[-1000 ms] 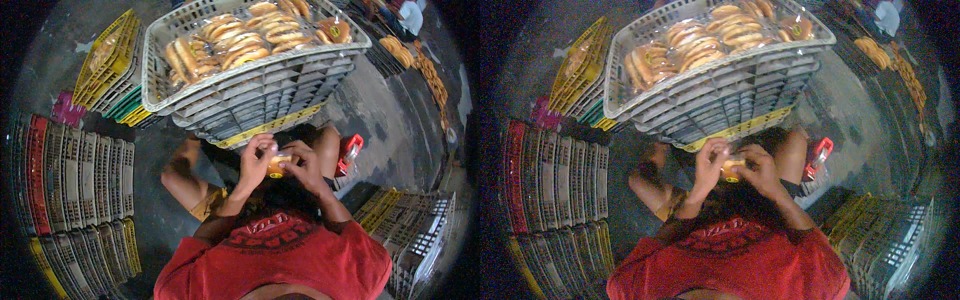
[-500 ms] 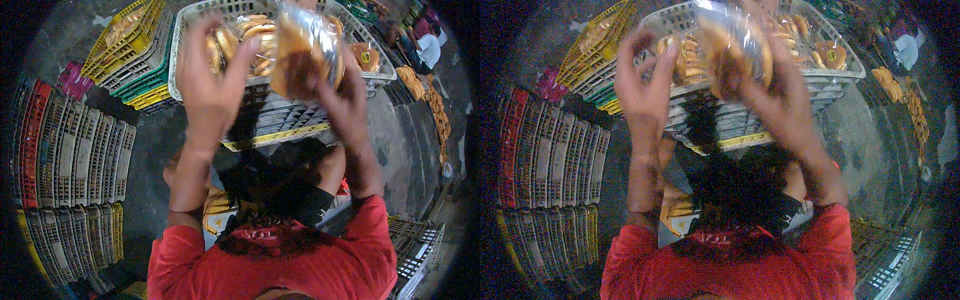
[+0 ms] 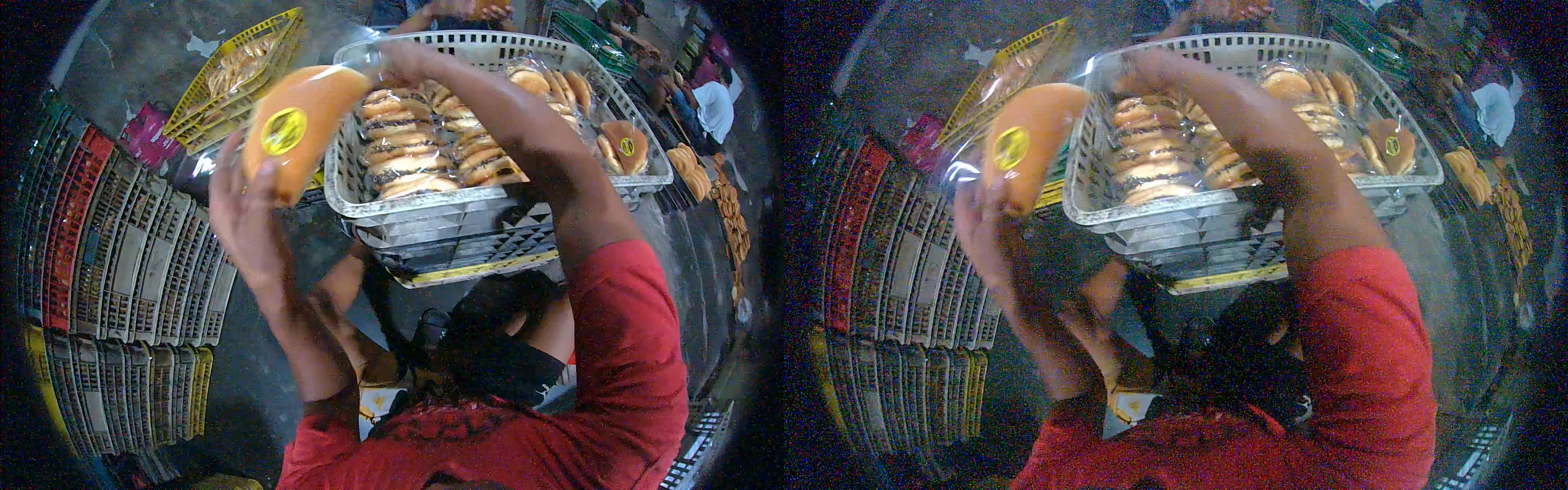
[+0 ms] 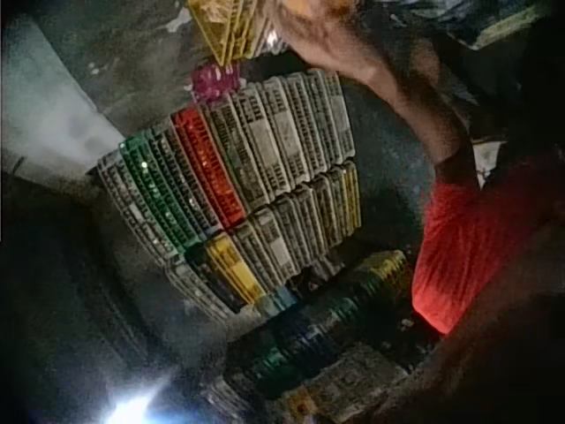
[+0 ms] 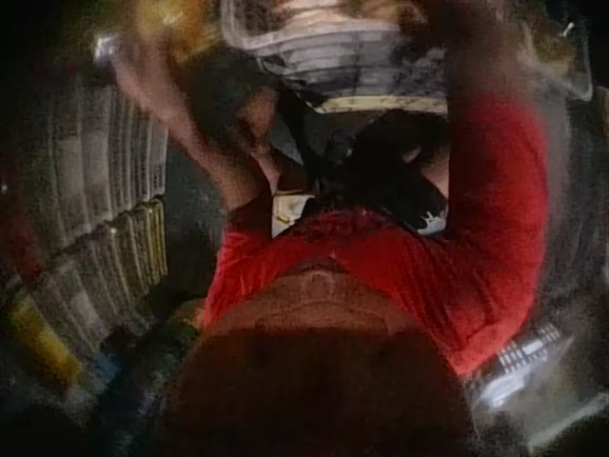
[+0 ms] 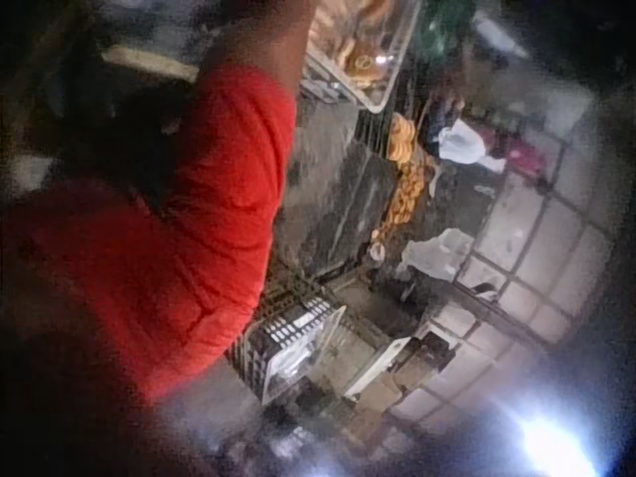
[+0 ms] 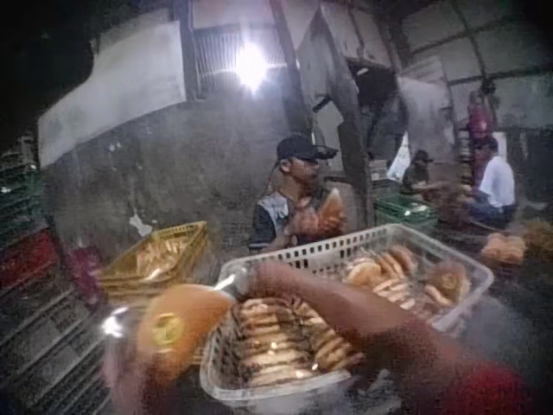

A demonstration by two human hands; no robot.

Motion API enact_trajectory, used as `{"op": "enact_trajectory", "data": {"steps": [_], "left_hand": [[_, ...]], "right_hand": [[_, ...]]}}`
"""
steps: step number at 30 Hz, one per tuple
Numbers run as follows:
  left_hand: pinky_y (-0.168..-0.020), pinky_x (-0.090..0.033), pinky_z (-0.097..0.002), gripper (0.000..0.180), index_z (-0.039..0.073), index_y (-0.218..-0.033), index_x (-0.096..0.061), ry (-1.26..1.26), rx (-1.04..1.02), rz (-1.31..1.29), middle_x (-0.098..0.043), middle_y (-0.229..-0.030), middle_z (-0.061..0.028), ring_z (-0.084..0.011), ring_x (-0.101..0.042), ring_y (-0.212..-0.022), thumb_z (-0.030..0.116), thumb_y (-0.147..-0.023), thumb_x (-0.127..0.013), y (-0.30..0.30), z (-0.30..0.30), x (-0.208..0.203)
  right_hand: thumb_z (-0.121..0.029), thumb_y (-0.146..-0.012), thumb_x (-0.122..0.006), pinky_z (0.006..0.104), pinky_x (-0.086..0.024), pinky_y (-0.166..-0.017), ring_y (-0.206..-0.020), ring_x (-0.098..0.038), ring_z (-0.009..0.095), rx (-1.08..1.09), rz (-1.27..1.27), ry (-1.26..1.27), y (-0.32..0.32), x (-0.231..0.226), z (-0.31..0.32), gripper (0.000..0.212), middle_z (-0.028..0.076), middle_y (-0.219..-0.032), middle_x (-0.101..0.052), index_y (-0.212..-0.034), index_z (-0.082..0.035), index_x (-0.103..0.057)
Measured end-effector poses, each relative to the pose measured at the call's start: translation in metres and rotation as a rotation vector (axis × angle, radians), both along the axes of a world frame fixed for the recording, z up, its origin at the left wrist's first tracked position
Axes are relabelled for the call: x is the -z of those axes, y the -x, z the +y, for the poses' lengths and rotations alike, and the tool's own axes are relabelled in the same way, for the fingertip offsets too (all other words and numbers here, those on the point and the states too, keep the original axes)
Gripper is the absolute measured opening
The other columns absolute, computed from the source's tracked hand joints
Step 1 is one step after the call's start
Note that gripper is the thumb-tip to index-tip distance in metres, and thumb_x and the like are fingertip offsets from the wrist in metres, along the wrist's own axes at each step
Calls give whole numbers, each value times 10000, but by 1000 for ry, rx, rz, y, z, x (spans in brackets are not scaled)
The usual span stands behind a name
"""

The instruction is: The person sits on the floor and repeatedly picks round bread rolls from a yellow crate, places them into clear plastic bags, seals the bags, and stacks the packaged rolls back into the crate. The process continues with multiple rolls throughout the clip.

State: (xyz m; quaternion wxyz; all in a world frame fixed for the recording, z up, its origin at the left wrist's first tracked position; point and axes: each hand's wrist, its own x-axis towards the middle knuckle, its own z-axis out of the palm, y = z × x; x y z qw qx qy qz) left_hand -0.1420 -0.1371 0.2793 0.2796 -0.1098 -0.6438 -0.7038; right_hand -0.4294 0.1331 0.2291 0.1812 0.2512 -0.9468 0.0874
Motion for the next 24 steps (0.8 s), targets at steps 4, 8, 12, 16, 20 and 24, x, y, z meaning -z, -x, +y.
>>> {"op": "enact_trajectory", "data": {"steps": [4,8,12,16,20,24], "left_hand": [[-918,-479,-325,492,-57,-1375,-419,-256,13,24,-580,-1207,-170,-245,-602,-1075,61,-919,-561,-35,-34,30],[-893,-481,-331,527,-29,-1396,-390,-370,-46,-34,-567,-1198,-133,-203,-586,-1057,45,-908,-577,-39,-19,57],[-979,-452,-364,646,4,-1415,-370,-358,64,-84,-518,-1310,-130,-247,-549,-1157,111,-859,-679,-62,17,80],[-1077,-374,-412,783,30,-1442,-355,-339,685,-174,-486,-1369,-112,-272,-473,-1271,174,-792,-769,-89,51,165],[-1080,-363,-360,837,17,-1450,-345,-423,1161,-678,-470,-1394,-106,-213,-456,-1287,161,-763,-800,-105,64,164],[-1033,-414,-331,755,17,-1452,-340,-34,922,-716,-484,-1384,-118,-200,-502,-1245,160,-828,-740,-132,95,208]], "right_hand": [[-314,-839,-659,419,-425,-1016,-1183,-560,355,-54,-454,-166,-25,-16,-34,576,174,-1296,-591,-1375,-160,-515],[-373,-845,-657,374,-406,-1039,-1202,-554,293,-290,-456,-55,-84,-80,-30,644,199,-1310,-579,-1346,5,-509],[-387,-781,-744,357,-434,-999,-1114,-585,230,-618,-634,529,-257,-86,-46,782,152,-1173,-624,-1369,39,-455],[-264,-773,-791,356,-477,-928,-1020,-622,181,-364,-677,1442,-384,-28,-36,587,100,-1057,-664,-1243,2,-560],[-259,-858,-711,339,-479,-855,-941,-616,189,85,-631,1166,-443,64,-8,356,90,-1035,-671,-1104,-12,-636],[-254,-941,-591,341,-480,-784,-849,-607,218,438,-380,1278,-464,150,-15,281,109,-965,-665,-997,18,-636]]}}
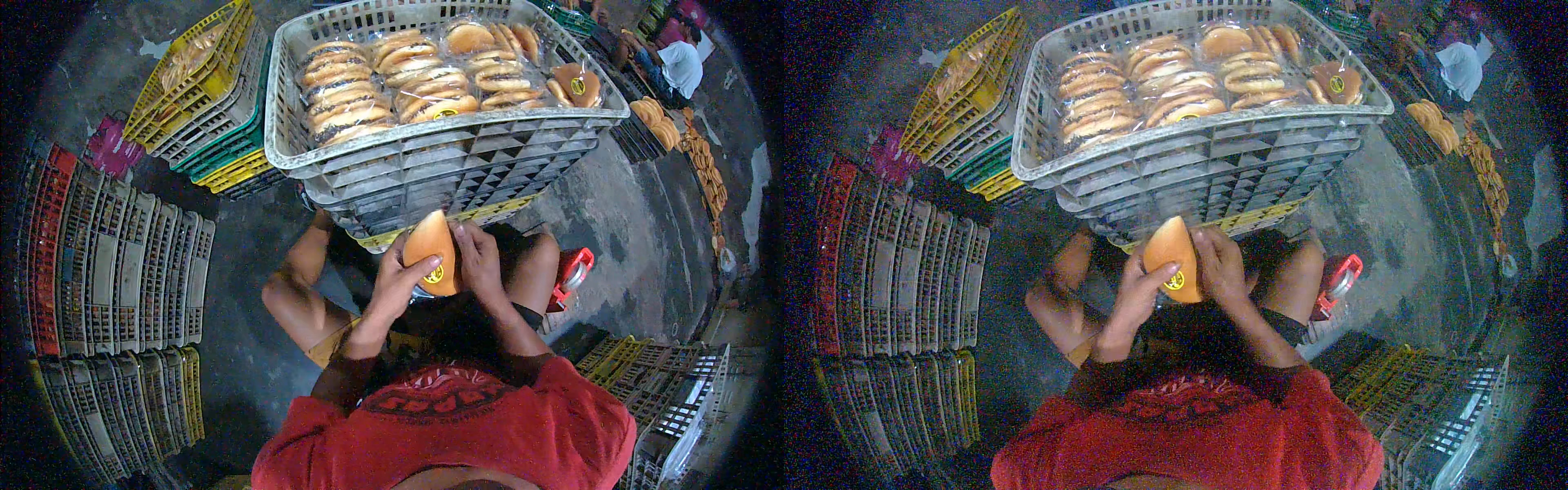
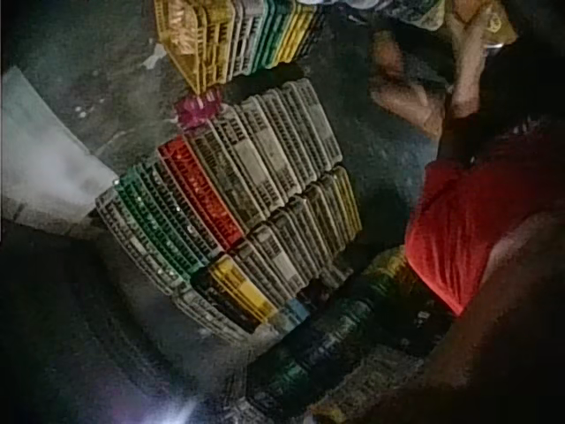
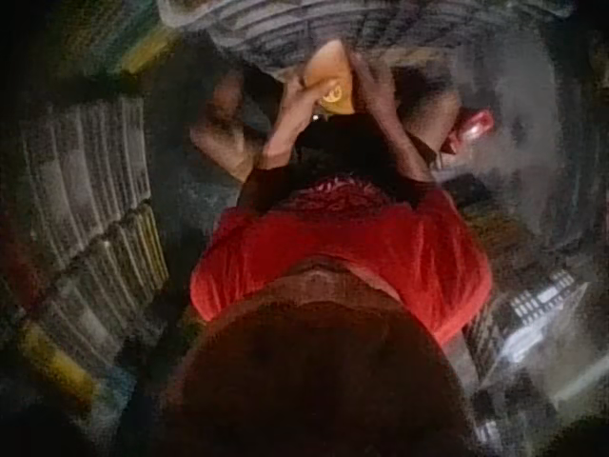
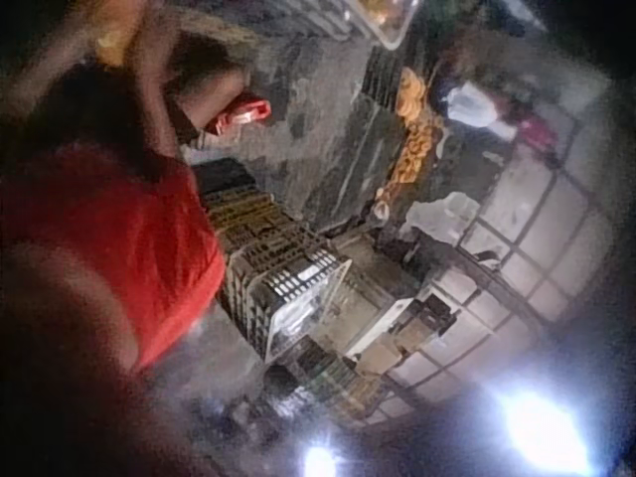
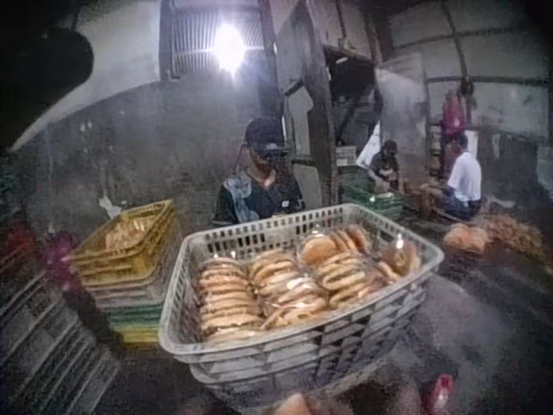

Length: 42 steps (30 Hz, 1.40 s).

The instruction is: The person sits on the floor and repeatedly picks round bread rolls from a yellow crate, places them into clear plastic bags, seals the bags, and stacks the packaged rolls back into the crate. The process continues with multiple rolls throughout the clip.

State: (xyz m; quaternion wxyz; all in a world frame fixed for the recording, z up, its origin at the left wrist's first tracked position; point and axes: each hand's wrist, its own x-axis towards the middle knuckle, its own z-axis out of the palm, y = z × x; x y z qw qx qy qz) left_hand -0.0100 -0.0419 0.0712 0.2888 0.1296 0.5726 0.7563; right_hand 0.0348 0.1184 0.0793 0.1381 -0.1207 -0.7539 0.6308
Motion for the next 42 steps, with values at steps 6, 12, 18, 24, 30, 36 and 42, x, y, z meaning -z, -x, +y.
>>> {"op": "enact_trajectory", "data": {"steps": [6,12,18,24,30,36,42], "left_hand": [[-1052,-405,-339,840,-13,-1455,-302,-587,-76,-323,-504,-1359,-119,-230,-538,-1210,229,-796,-762,-17,4,-10],[-972,-433,-325,580,-49,-1237,-547,-319,-212,-147,-598,-1181,-103,-190,-587,-1068,152,-731,-745,-17,3,-11],[-958,-425,-314,641,-29,-1279,-518,-280,-58,69,-601,-1114,-95,-196,-587,-1046,148,-709,-751,-8,-7,-10],[-884,-437,-266,380,2,-1155,-539,-231,-161,85,-600,-1003,-60,-139,-577,-949,175,-862,-709,-10,17,-15],[-781,-448,-257,68,20,-952,-614,-189,-129,-159,-612,-899,-37,-101,-558,-852,65,-958,-564,2,26,-8],[-791,-473,-289,207,-43,-1011,-672,329,-259,684,-652,-862,-75,-210,-632,-835,126,-892,-659,-13,38,-19],[-703,-483,-264,168,-38,-955,-686,310,-249,307,-705,-805,-72,-107,-616,-740,116,-887,-681,-14,49,-5]], "right_hand": [[-204,-976,-513,316,-453,-673,-750,-568,144,-130,18,647,-1,7,19,248,55,-796,-631,-930,12,-626],[-224,-993,-514,261,-406,-612,-681,-462,69,-205,3,198,0,4,10,261,-23,-747,-540,-827,-31,-570],[-176,-913,-623,265,-462,-718,-782,-538,99,-232,-10,66,-11,21,11,150,-14,-787,-581,-960,-35,-644],[-151,-825,-709,283,-421,-792,-864,-543,164,-200,201,82,-12,-16,11,190,55,-868,-562,-931,4,-678],[-124,-816,-709,278,-398,-760,-845,-520,142,-275,48,245,-15,-9,23,160,37,-850,-571,-835,32,-681],[-111,-815,-721,281,-439,-717,-776,-540,155,-65,30,49,-18,2,31,142,46,-766,-545,-790,4,-642],[40,-797,-661,259,-428,-721,-769,-516,127,132,122,-38,-20,5,20,158,29,-789,-528,-759,-6,-515]]}}
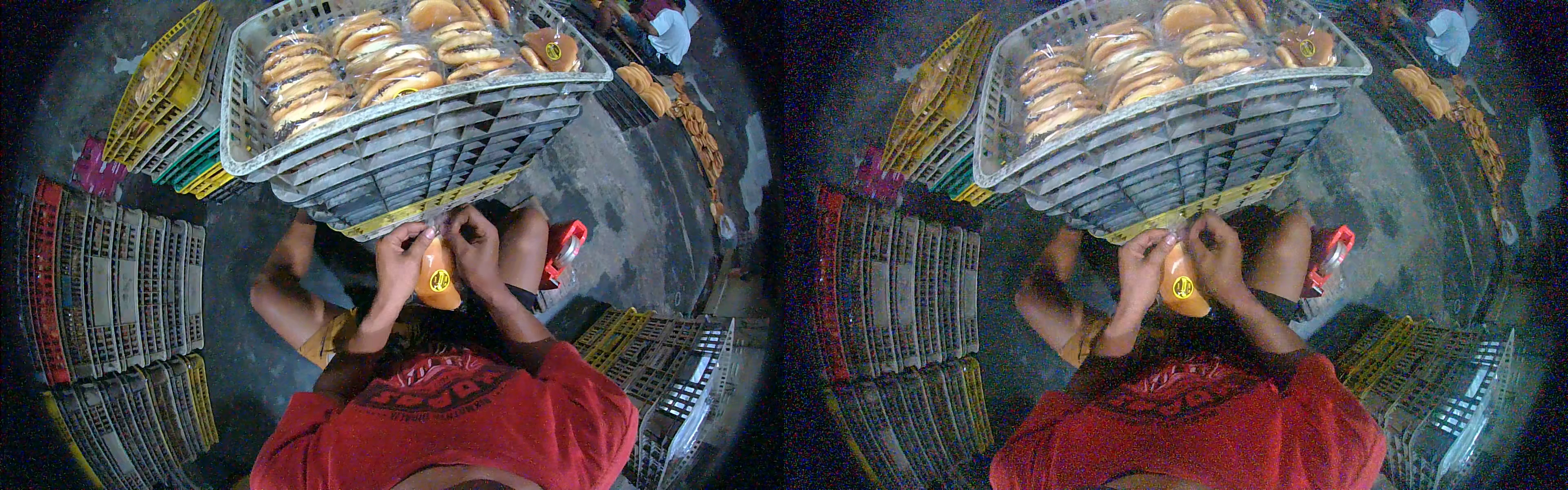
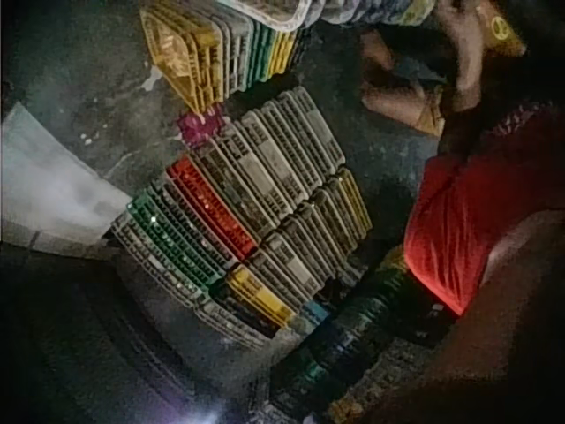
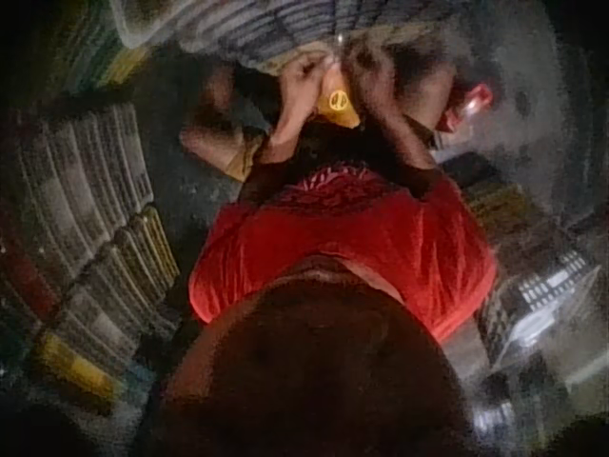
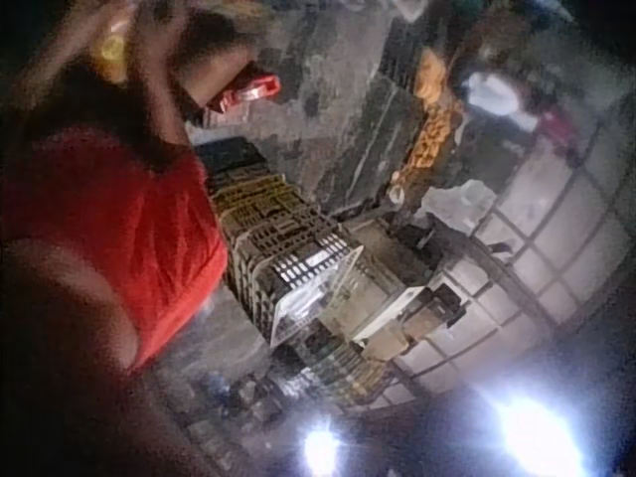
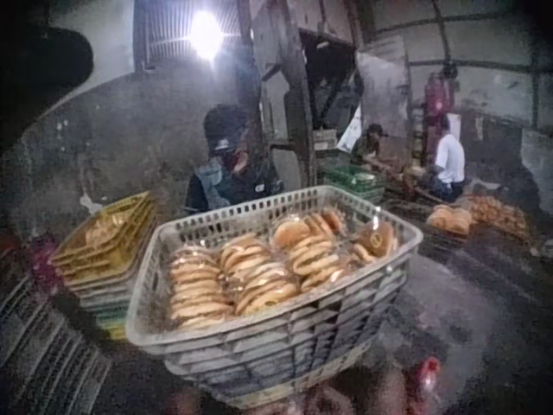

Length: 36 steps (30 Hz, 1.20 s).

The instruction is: The person sits on the floor and repeatedly picks round bread rolls from a yellow crate, places them into clear plastic bags, seals the bags, and stacks the packaged rolls back into the crate. The process continues with multiple rolls throughout the clip.

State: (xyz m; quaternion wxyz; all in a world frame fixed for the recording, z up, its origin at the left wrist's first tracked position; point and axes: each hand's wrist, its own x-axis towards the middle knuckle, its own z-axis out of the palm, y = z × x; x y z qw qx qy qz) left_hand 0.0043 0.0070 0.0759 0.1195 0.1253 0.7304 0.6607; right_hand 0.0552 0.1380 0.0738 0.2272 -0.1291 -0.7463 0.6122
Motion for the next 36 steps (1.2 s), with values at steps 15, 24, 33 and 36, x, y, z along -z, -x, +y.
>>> {"op": "enact_trajectory", "data": {"steps": [15,24,33,36], "left_hand": [[-813,-447,-291,76,-39,-925,-587,-197,-63,8,-612,-954,-73,-165,-565,-883,34,-906,-595,-21,59,6],[-726,-473,-276,234,-8,-1062,-614,-84,176,228,-631,-789,-35,-128,-587,-744,25,-835,-659,-35,68,22],[-666,-500,-305,223,35,-1055,-633,13,217,283,-658,-792,-82,-159,-630,-708,37,-833,-661,-31,74,17],[-637,-493,-299,205,32,-1043,-635,-14,195,305,-645,-782,-77,-152,-623,-697,36,-840,-659,-33,75,26]], "right_hand": [[-61,-863,-652,252,-407,-727,-842,-480,108,111,111,272,-18,11,21,209,35,-876,-517,-718,-18,-507],[-207,-915,-620,312,-476,-779,-790,-605,162,702,-503,79,-182,113,187,250,62,-876,-678,-978,31,-662],[-262,-853,-705,319,-459,-663,-690,-584,133,504,-692,117,-220,124,166,272,42,-744,-676,-801,5,-699],[-318,-814,-719,374,-485,-685,-691,-620,205,454,-1126,-195,-235,143,153,308,121,-736,-667,-762,-16,-697]]}}
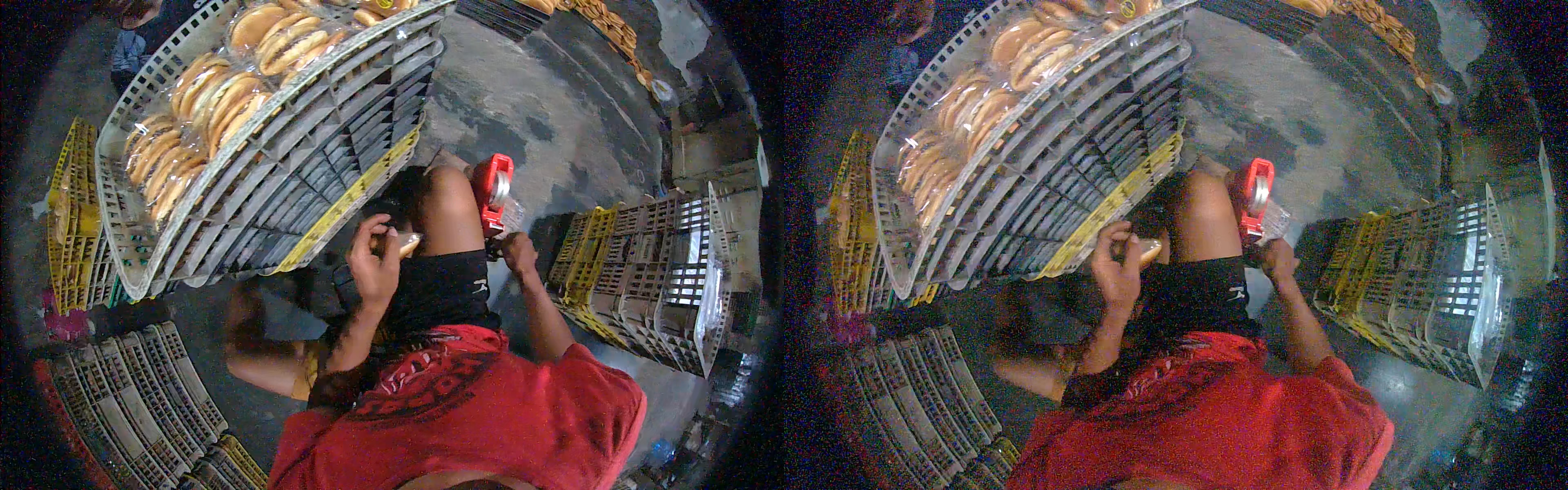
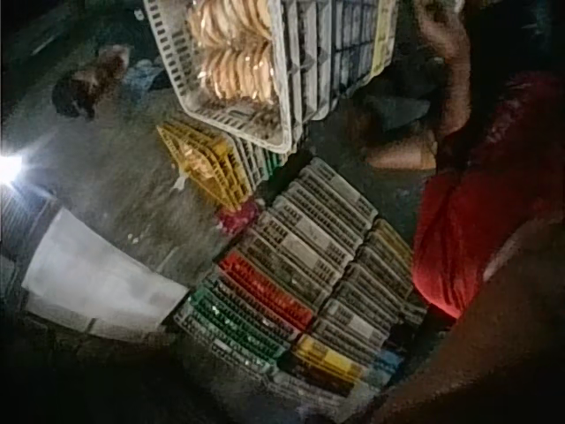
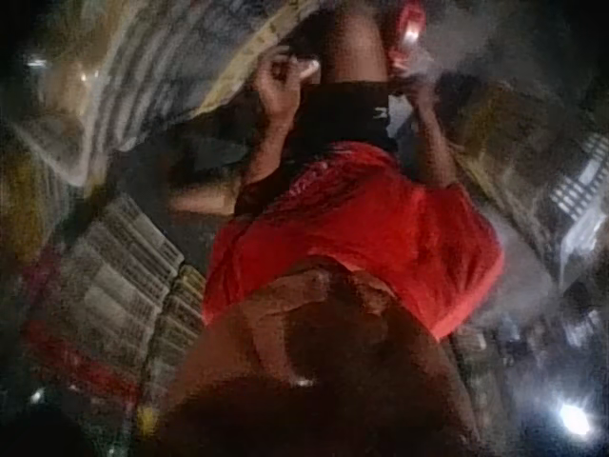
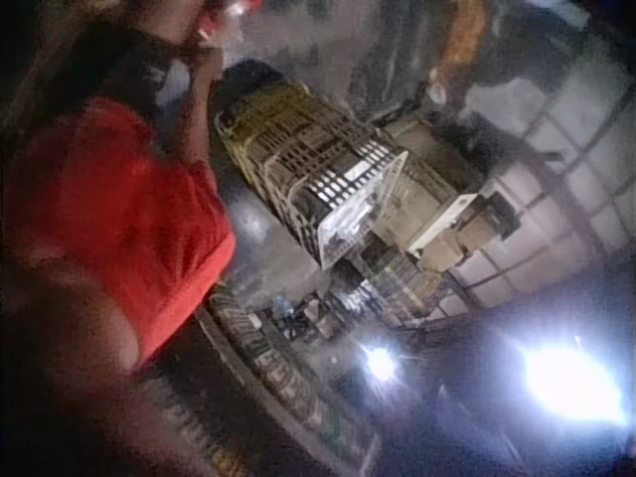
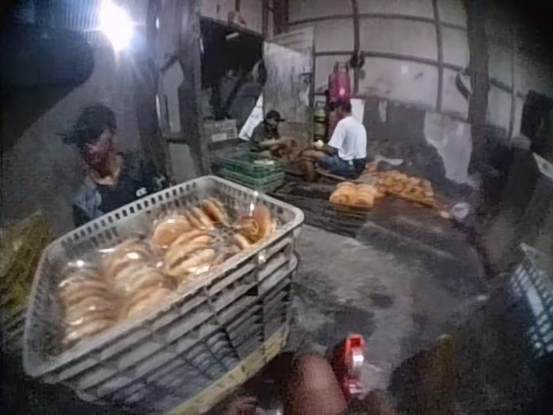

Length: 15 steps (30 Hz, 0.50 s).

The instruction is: The person sits on the floor and repeatedly picks round bread rolls from a yellow crate, places them into clear plastic bags, seals the bags, and stacks the packaged rolls back into the crate. The process continues with multiple rolls throughout the clip.

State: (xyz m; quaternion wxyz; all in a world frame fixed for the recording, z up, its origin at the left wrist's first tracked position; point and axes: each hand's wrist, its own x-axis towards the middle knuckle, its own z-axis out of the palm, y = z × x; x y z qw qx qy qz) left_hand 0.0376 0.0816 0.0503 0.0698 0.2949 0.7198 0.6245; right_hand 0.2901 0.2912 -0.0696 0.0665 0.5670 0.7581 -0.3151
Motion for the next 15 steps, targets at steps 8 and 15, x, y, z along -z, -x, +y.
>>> {"op": "enact_trajectory", "data": {"steps": [8,15], "left_hand": [[-626,-506,-330,199,31,-1042,-621,103,36,98,-635,-795,-102,-214,-642,-685,24,-844,-642,-5,-7,0],[-583,-472,-292,210,28,-1058,-591,26,-94,-37,-613,-776,-72,-150,-594,-661,23,-854,-642,-2,-23,-20]], "right_hand": [[-109,-844,-701,340,-475,-886,-990,-612,217,-369,927,211,124,-143,-76,144,80,-1076,-635,-959,-21,-711],[-181,-754,-778,398,-423,-973,-1118,-533,305,-568,972,-64,156,-157,-111,354,128,-1175,-569,-1061,-43,-670]]}}
